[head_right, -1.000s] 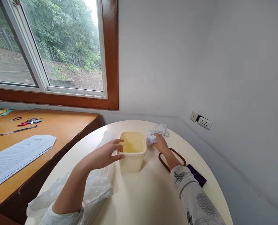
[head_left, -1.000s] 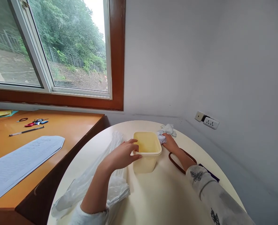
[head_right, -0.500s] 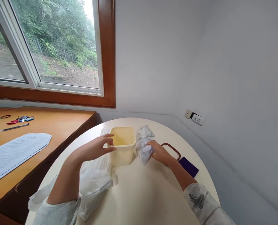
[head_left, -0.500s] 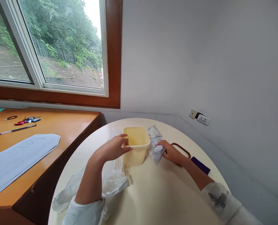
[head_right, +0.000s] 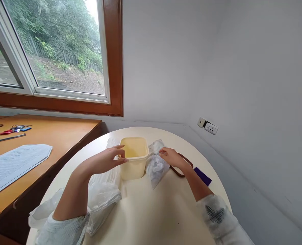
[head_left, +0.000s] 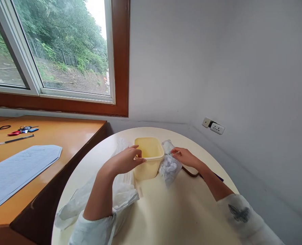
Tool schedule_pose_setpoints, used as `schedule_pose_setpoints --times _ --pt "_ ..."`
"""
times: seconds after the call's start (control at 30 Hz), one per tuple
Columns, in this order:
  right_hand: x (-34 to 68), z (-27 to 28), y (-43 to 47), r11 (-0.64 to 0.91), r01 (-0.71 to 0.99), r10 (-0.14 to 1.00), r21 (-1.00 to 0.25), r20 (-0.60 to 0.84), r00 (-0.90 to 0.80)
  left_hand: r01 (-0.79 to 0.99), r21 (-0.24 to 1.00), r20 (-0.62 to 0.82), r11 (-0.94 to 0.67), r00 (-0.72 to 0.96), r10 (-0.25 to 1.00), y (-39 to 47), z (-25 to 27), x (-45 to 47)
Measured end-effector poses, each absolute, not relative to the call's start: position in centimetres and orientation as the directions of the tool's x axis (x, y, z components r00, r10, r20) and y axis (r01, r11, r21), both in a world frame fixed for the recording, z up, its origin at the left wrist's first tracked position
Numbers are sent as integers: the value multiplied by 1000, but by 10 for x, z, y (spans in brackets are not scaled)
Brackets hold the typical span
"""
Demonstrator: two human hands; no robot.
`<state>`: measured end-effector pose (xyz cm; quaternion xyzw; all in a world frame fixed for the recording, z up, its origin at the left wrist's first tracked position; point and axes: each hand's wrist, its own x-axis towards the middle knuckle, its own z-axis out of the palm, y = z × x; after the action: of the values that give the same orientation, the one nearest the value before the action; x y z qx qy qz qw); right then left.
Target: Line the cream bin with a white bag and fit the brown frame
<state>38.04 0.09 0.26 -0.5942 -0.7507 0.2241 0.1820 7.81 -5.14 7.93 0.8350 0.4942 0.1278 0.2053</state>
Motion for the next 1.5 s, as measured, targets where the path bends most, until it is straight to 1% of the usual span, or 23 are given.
schedule_pose_setpoints --times 0.1,0.27,0.37,0.43,0.63,0.7,0.73,0.83,0.9,0.97,1.03,1.13,1.23,1.3,1.4,1.5 --pt "365 -8 26 145 844 981 -516 -36 -191 739 501 53 -450 493 869 -51 80 76" --pt "353 -21 46 165 843 972 -512 -61 -228 749 504 120 -430 433 894 -50 78 75" --pt "353 -26 47 164 835 973 -525 -56 -225 781 490 70 -387 407 911 -50 76 76" --pt "356 -28 43 159 827 976 -539 -41 -215 789 481 33 -384 421 906 -49 75 76" --pt "379 -21 21 159 764 987 -625 71 -147 768 498 1 -402 463 886 -49 75 76" --pt "390 -12 11 165 717 986 -678 116 -117 766 507 0 -396 459 889 -49 75 78" --pt "394 -6 6 169 668 986 -725 135 -102 766 509 1 -391 454 891 -49 75 79" --pt "406 17 -8 182 450 983 -874 178 -51 761 511 13 -399 457 889 -50 76 84" --pt "410 36 -15 198 369 976 -908 219 16 760 501 16 -414 471 882 -51 78 88" --pt "413 57 -19 236 346 948 -908 294 125 767 482 6 -423 480 877 -53 79 92" --pt "414 78 -19 300 334 895 -893 385 224 773 463 -2 -434 490 872 -54 80 95" --pt "412 107 -16 408 345 809 -845 510 292 763 452 0 -463 518 855 -57 82 99" --pt "404 132 -14 499 319 752 -806 586 302 758 461 2 -462 519 855 -62 83 103" --pt "394 145 -15 551 279 735 -787 616 285 762 463 -6 -453 514 858 -65 84 106" --pt "378 160 -17 603 212 727 -769 639 249 746 470 -4 -472 536 844 -69 83 109" --pt "361 163 -17 616 146 743 -774 633 218 712 495 18 -499 565 825 -71 83 110"
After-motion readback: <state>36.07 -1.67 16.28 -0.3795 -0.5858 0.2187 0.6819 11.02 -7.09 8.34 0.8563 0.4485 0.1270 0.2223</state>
